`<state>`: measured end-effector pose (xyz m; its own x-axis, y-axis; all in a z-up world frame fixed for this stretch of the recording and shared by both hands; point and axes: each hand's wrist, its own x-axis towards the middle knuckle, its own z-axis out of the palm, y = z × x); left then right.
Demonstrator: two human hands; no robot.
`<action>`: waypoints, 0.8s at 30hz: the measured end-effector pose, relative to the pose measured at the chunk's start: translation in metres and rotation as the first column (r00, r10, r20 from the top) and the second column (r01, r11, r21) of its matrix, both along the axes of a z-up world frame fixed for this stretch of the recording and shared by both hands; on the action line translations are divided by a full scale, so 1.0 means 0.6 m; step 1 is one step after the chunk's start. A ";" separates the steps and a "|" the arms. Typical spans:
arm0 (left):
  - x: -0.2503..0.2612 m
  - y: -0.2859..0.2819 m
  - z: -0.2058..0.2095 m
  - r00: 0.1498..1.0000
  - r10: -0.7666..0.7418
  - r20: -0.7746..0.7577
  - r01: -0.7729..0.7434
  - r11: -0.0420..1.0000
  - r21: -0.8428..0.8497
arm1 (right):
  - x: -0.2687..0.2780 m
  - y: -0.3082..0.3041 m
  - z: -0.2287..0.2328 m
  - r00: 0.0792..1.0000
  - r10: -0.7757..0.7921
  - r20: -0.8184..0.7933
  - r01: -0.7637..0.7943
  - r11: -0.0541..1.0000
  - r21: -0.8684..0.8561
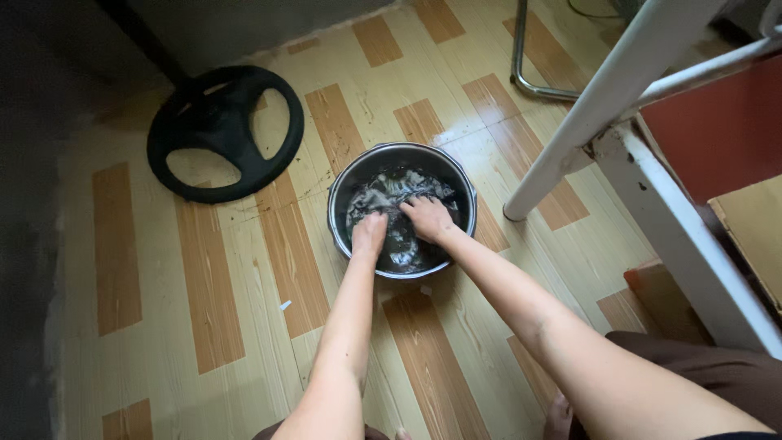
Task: The person reassembles a standing electric fan by attaching the front grille, securing it with a nut, and then wiping the fan head with a wet cloth. The person uses a cloth and a bucket of water to clean the fan after assembly.
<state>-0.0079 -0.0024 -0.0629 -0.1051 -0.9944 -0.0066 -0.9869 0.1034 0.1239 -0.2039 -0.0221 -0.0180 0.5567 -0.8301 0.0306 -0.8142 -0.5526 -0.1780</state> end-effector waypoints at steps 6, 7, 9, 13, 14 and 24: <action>0.004 0.001 0.094 0.883 -0.191 -0.429 -0.018 0.899 -0.438 | 0.011 -0.028 0.040 0.851 0.136 0.507 -0.153 0.988 -0.007; 0.005 -0.012 0.108 0.839 -0.216 -0.500 -0.026 0.901 -0.433 | 0.020 -0.038 0.049 0.736 0.251 0.629 -0.245 0.965 -0.098; 0.014 -0.022 0.127 0.723 -0.210 -0.659 -0.051 0.934 -0.354 | 0.015 -0.061 0.071 0.826 0.045 0.562 -0.222 0.942 0.251; 0.035 -0.014 0.163 0.611 -0.043 -0.790 -0.066 0.992 -0.105 | -0.017 -0.102 0.129 0.878 -0.052 0.476 -0.202 0.862 0.465; 0.039 -0.009 0.173 0.629 -0.001 -0.777 -0.067 0.996 -0.056 | -0.028 -0.109 0.143 0.880 -0.054 0.472 -0.222 0.832 0.509; 0.033 -0.026 0.162 0.941 0.133 -0.310 -0.134 0.991 0.017 | -0.047 -0.080 0.151 0.977 -0.140 0.164 0.075 0.933 0.351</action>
<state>0.0120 -0.0180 0.0342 0.0325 -0.9994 0.0094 -0.9046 -0.0255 0.4254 -0.2323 -0.0700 0.0726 0.4756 -0.8627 -0.1719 -0.8005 -0.3434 -0.4913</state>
